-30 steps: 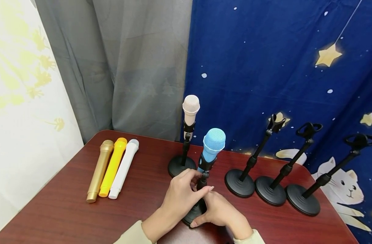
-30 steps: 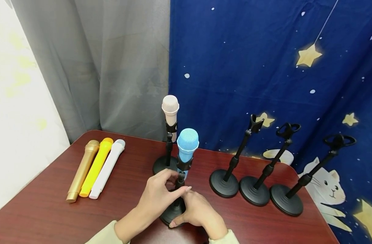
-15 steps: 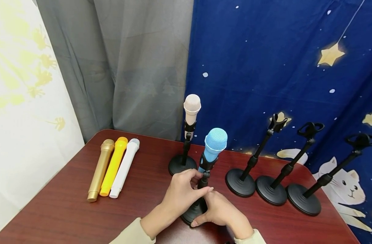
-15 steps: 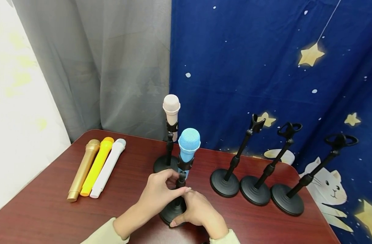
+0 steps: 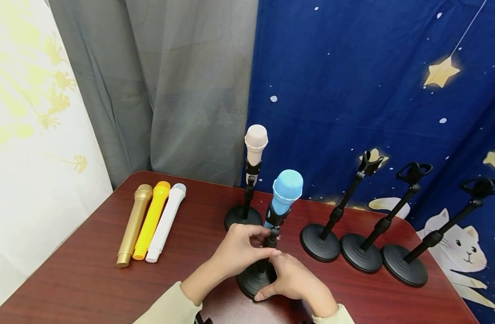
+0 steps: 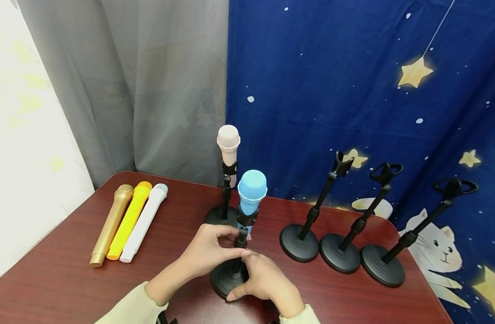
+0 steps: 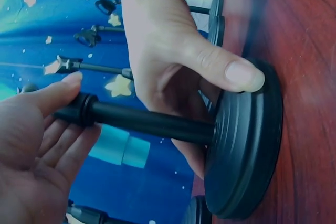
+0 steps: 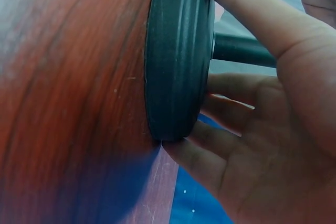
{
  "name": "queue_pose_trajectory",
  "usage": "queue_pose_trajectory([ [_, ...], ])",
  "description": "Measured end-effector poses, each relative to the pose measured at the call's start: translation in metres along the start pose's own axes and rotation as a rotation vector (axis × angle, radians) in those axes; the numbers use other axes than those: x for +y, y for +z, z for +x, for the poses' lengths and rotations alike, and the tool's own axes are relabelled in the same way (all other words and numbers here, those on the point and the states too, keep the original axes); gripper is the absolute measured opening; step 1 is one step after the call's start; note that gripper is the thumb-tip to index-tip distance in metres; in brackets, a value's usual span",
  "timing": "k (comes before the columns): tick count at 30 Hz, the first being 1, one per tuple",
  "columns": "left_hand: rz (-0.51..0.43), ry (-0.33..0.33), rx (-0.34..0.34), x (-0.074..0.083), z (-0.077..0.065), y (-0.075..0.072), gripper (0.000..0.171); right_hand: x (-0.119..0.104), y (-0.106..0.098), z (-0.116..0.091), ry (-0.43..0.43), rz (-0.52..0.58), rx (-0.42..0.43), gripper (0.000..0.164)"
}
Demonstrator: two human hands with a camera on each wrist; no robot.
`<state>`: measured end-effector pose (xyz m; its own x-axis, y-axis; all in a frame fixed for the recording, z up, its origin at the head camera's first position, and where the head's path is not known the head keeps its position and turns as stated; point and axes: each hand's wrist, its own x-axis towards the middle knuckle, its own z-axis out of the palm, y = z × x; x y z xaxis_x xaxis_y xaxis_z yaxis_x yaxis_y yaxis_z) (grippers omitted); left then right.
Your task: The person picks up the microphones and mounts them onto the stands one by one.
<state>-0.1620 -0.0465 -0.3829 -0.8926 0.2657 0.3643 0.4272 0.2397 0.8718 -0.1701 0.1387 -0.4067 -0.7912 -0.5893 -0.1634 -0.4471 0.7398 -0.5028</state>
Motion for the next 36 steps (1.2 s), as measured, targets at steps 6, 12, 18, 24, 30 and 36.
queue_pose_trajectory([
  [6,-0.038,0.008,-0.069,-0.008,0.005,-0.005,0.033,0.000,-0.001,0.000,0.005,-0.016,-0.009,0.097],
  [12,-0.081,0.052,-0.043,-0.008,0.002,0.002,0.031,0.002,-0.001,-0.002,0.000,-0.008,-0.012,0.103],
  [18,0.124,0.174,0.263,-0.002,-0.008,0.024,0.032,0.004,0.000,-0.001,-0.036,0.017,0.028,0.100],
  [24,0.179,0.068,0.412,0.003,-0.014,0.033,0.035,0.004,0.001,0.001,-0.052,0.003,0.039,0.093],
  [30,0.128,0.037,0.396,0.002,-0.014,0.029,0.033,0.003,0.001,0.002,-0.055,0.005,0.020,0.097],
  [36,0.047,0.009,0.320,0.000,-0.010,0.025,0.029,0.003,0.000,0.000,-0.034,0.003,0.006,0.100],
])
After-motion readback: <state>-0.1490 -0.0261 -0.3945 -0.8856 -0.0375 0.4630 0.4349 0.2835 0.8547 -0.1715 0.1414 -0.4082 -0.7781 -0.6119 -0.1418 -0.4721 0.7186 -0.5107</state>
